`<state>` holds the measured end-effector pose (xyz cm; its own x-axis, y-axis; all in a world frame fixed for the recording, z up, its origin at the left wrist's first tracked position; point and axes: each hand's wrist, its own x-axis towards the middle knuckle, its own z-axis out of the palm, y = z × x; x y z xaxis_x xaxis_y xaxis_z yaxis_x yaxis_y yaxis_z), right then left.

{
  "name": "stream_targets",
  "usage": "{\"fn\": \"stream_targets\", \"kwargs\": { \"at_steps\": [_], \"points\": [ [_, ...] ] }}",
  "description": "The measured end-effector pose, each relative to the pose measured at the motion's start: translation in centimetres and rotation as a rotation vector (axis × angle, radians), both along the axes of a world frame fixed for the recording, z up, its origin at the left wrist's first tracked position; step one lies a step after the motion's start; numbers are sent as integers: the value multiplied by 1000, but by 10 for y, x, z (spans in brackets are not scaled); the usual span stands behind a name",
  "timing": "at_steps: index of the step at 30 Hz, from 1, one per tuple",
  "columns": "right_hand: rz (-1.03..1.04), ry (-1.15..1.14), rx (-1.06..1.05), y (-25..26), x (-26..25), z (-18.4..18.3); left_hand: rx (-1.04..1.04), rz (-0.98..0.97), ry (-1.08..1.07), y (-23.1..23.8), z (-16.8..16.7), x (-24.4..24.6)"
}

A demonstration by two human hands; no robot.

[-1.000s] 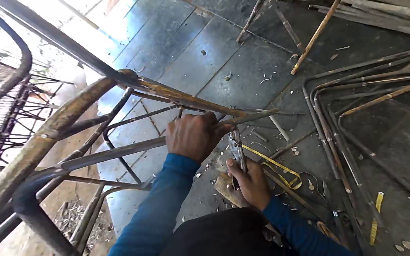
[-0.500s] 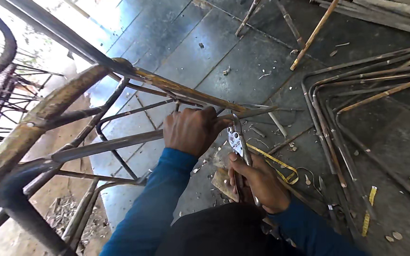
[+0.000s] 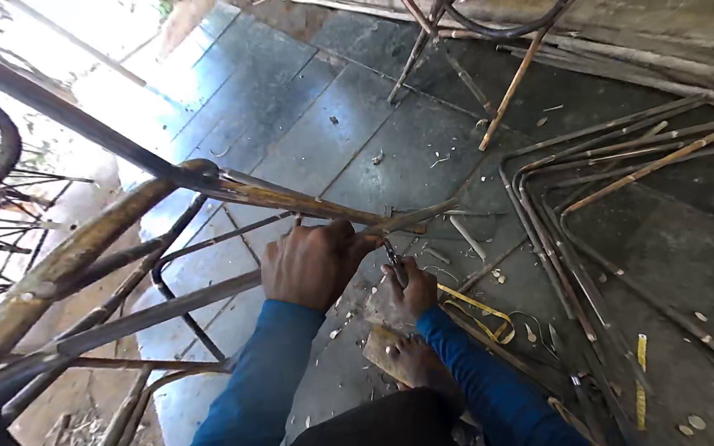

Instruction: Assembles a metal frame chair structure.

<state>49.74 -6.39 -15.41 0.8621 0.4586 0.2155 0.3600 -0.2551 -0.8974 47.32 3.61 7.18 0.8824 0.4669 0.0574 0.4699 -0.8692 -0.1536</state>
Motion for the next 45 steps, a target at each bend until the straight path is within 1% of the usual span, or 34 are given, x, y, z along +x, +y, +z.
{"fn": "stream_targets", "kwargs": {
  "at_steps": [1,2,3,4,5,6,7,9,10,13,14,15,17,19,21,23,27,29,32,35,39,43,45],
  "points": [
    [61,87,-43,-12,-1,14,-5,-1,-10,1,1,-1],
    [164,244,-71,-27,-3,34,-16,0,-13,4,1,-2],
    [274,433,-55,-41,-5,54,-13,6,-9,6,1,-3],
    [359,623,12,-54,-8,70,1,18,-2,7,-1,-4],
    [412,763,84,-64,-12,83,6,22,6,7,-3,-7],
    [416,809,121,-68,-15,89,6,17,10,7,-3,-8],
    [391,737,81,-69,-17,87,3,4,3,6,-2,-8],
    [346,525,-131,-69,-14,64,-15,-13,-9,2,3,-8],
    [359,486,-233,-71,-9,52,-24,-16,-1,-1,6,-9],
    [487,475,-522,-91,11,29,27,-27,7,0,15,-13],
    [527,485,-582,-102,14,25,55,-10,19,-1,16,-15],
    [550,489,-599,-112,18,22,78,23,45,-1,18,-14],
    [552,503,-538,-123,26,25,116,96,117,-2,20,-8],
    [533,528,-444,-125,32,38,165,130,200,-3,19,-5],
    [511,488,-372,-121,41,53,202,132,274,-5,17,-4],
    [502,412,-312,-113,48,68,206,124,304,-5,19,-4],
    [506,220,-283,-99,56,74,183,46,206,1,20,-11],
    [524,198,-300,-93,59,79,160,18,163,3,19,-13],
    [520,153,-273,-89,58,79,125,2,164,4,18,-13],
    [514,166,-237,-85,54,80,120,10,179,2,17,-12],
    [500,195,-210,-84,51,84,143,-9,148,3,13,-12],
    [524,210,-221,-83,51,89,136,-13,127,6,12,-14],
    [580,297,-244,-83,53,96,129,-25,125,8,11,-15]
  ]
}}
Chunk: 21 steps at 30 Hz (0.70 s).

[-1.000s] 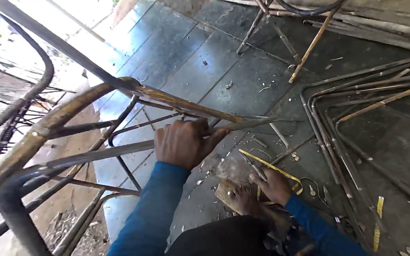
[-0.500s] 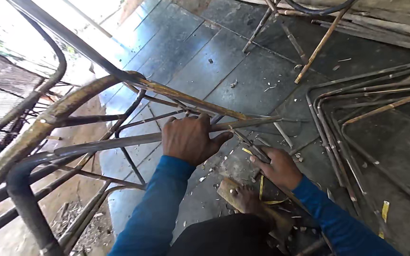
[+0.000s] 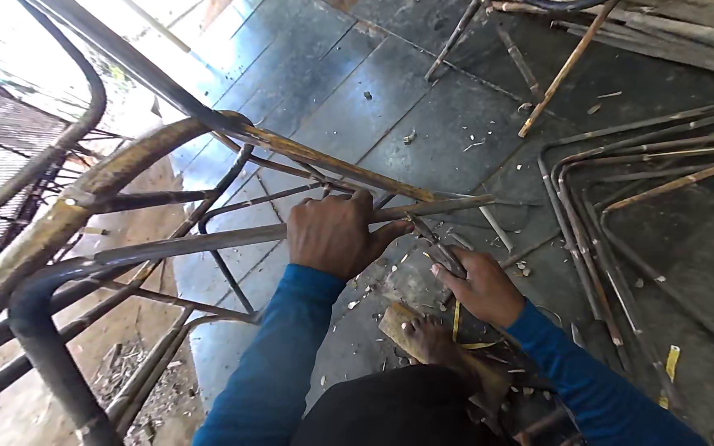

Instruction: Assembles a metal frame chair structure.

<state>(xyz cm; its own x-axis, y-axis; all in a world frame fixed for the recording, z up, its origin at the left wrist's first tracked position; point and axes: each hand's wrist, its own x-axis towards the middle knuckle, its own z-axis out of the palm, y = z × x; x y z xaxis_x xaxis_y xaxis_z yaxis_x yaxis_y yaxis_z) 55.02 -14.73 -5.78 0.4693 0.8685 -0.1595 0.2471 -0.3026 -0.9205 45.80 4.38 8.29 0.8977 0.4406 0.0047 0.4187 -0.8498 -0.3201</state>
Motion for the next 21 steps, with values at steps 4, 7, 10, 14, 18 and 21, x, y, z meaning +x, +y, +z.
{"fn": "stream_targets", "kwargs": {
  "at_steps": [4,7,10,14,18,21],
  "points": [
    [84,365,53,5,2,-1,-51,-27,21,1,1,0],
    [-12,61,-74,17,0,-20,-90,-41,5,0,3,0],
    [-120,-300,-76,36,2,-50,-103,-15,4,-2,3,1],
    [-56,-381,-153,40,-3,-57,-110,50,39,3,-4,-8],
    [277,-137,-326,9,-3,-34,-103,3,-101,13,3,-7],
    [443,47,-451,-38,-10,-66,-129,19,-138,18,12,0]
  ]
}}
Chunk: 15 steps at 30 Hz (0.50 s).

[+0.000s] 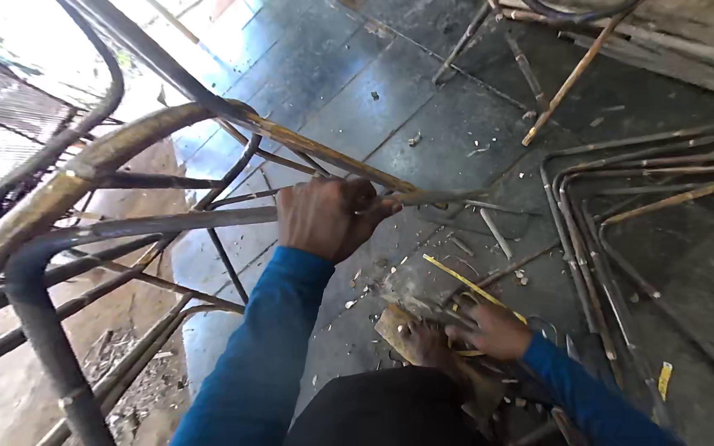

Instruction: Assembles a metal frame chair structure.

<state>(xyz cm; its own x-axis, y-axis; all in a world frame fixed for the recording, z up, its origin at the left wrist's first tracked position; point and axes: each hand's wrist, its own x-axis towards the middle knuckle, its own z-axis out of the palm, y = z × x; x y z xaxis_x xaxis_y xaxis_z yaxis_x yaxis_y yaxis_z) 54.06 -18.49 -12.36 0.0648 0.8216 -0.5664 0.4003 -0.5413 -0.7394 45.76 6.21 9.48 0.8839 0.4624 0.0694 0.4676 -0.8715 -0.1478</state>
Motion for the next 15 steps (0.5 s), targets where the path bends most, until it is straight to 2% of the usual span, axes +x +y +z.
{"fn": "stream_targets", "kwargs": {
  "at_steps": [4,6,8,10,11,13,15],
  "points": [
    [-71,-160,-260,-56,3,-113,-23,-34,102,-7,-13,6],
    [-189,-199,-306,-75,13,-147,-4,-44,182,-19,-22,18],
    [-492,-48,-134,-80,30,-129,47,-79,210,-19,-28,23],
    [-897,150,234,-65,48,-72,67,-108,209,-16,-31,22],
    [-990,179,418,-50,59,-40,52,-107,219,-17,-31,24],
    [-893,-79,691,-20,77,8,-4,-118,231,-18,-26,24],
    [-633,-433,817,14,95,33,-69,-131,255,-19,-15,16]
  ]
}}
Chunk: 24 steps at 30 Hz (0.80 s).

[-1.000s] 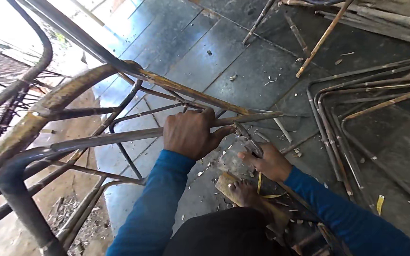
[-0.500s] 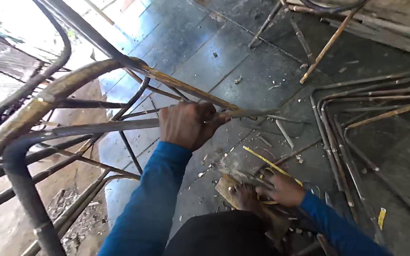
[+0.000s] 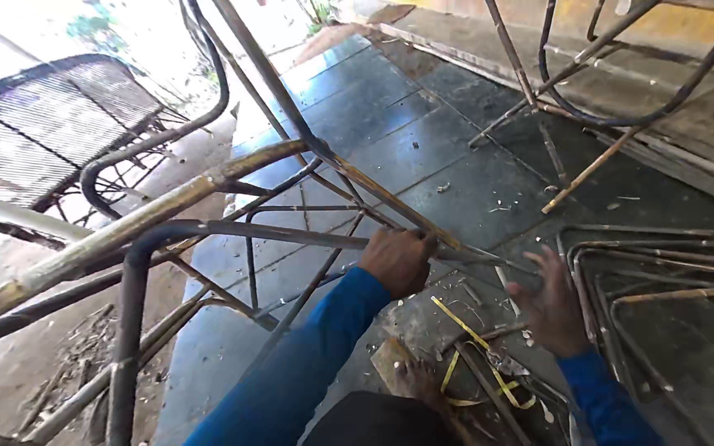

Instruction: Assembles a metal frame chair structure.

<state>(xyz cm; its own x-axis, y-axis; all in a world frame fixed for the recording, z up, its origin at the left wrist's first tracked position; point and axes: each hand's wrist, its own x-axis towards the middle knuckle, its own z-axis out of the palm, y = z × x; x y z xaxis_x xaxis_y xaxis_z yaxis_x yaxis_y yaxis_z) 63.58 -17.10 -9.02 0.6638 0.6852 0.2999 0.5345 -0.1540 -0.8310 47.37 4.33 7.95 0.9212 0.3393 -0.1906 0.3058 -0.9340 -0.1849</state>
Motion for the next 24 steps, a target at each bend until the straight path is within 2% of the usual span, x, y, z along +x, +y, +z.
{"fn": "stream_targets", "kwargs": {
  "at_steps": [2,4,6,8,12,16,24],
  "points": [
    [188,-231,-87,33,18,16,21,-5,-29,5,12,-21],
    [406,-291,-198,58,31,21,119,0,-71,16,20,-45],
    [501,-328,-231,74,32,8,206,-12,-141,19,16,-61],
    [385,-369,-133,79,18,-15,295,-56,-250,18,3,-65],
    [48,-218,0,75,-23,-36,360,-86,-280,20,-12,-61],
    [-69,-31,18,82,-58,-37,396,-99,-272,25,-16,-67],
    [-202,193,-17,97,-86,-39,444,-99,-249,33,-24,-64]
  ]
}}
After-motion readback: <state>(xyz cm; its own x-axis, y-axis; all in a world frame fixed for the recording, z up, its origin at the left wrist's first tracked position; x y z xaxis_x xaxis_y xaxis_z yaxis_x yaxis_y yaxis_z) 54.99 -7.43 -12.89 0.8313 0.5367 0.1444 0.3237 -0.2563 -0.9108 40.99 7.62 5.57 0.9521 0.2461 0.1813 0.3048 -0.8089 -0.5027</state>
